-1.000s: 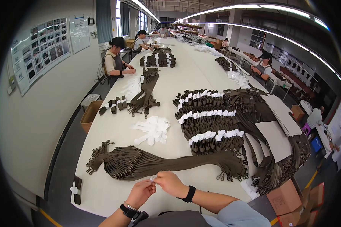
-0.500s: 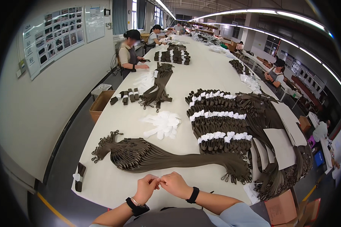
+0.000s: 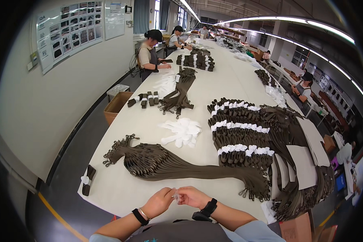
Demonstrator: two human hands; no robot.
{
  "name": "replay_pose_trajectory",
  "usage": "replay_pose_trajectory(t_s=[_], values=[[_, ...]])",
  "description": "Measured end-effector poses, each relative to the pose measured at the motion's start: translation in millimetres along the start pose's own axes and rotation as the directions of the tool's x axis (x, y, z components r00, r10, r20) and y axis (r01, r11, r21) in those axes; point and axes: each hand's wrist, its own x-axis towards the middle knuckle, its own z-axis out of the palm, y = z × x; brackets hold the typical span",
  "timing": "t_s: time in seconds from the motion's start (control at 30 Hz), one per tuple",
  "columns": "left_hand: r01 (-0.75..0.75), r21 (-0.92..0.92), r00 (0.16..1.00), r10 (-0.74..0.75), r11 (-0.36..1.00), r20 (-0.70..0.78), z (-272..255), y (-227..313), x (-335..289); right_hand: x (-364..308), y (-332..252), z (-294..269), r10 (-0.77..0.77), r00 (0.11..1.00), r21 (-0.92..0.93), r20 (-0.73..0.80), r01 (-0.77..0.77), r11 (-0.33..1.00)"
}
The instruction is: The person organizes and assembles olive green fabric straps on a long white table in a factory setting. They pick up bundles of straps, separate them, and insert white plastic spacers into the loops. The person then folds the straps and places them into neat stacks alongside other workers.
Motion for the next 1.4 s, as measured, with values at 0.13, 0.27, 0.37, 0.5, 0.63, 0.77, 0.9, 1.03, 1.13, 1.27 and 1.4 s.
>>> replay_pose_trajectory(t_s=[0.13, 0.27, 0.37, 0.5, 0.63, 0.77, 0.9, 1.03, 1.13, 1.27, 1.4], values=[[-0.012, 0.043, 0.999, 0.010, 0.999, 0.030, 1.8, -11.5, -8.4, 0.2, 5.1, 6.8, -0.018, 0.998, -0.022, -0.067, 0.016, 1.000], [-0.067, -0.016, 0.996, 0.066, 0.998, -0.062, -2.9, -8.5, -3.3, -2.3, 7.6, 13.7, -0.005, 0.986, -0.087, -0.166, -0.010, 0.996], [-0.099, -0.016, 0.994, 0.099, 0.995, -0.043, -4.8, -9.6, -5.6, 3.2, 20.5, 5.4, -0.146, 0.981, -0.170, -0.124, 0.125, 0.978], [-0.143, 0.036, 0.987, 0.145, 0.989, -0.064, -5.0, -10.5, -7.8, 4.0, 21.4, 10.1, -0.197, 0.972, -0.210, -0.131, 0.167, 0.963], [-0.198, 0.061, 0.980, 0.199, 0.978, -0.002, -9.1, -14.0, -5.0, -4.2, 14.5, 24.1, -0.190, 0.967, -0.196, -0.170, 0.156, 0.968], [-0.119, 0.010, 0.992, 0.118, 0.993, 0.054, -6.4, -12.2, -4.9, -8.7, 13.3, 31.8, -0.179, 0.962, -0.350, -0.204, 0.099, 0.932], [0.056, -0.085, 0.997, -0.052, 0.995, 0.048, -4.1, -4.4, -4.5, -6.7, 13.1, 29.7, -0.227, 0.969, -0.499, -0.100, 0.148, 0.854], [0.240, -0.229, 0.968, -0.216, 0.943, 0.125, -3.4, -14.1, -9.4, -9.2, 9.5, 33.0, -0.195, 0.981, -0.505, -0.006, 0.166, 0.847], [0.323, -0.245, 0.944, -0.293, 0.914, 0.153, -2.4, -13.5, -6.7, -6.5, 16.8, 26.8, -0.314, 0.949, -0.607, 0.018, 0.260, 0.751], [0.596, -0.338, 0.801, -0.571, 0.729, 0.181, -3.1, -5.6, -1.4, -8.6, 13.9, 32.1, -0.404, 0.913, -0.739, 0.052, 0.307, 0.599], [0.612, -0.482, 0.788, -0.538, 0.627, 0.299, -4.9, -11.0, 1.9, -11.1, 10.0, 33.4, -0.390, 0.917, -0.729, 0.084, 0.324, 0.604]])
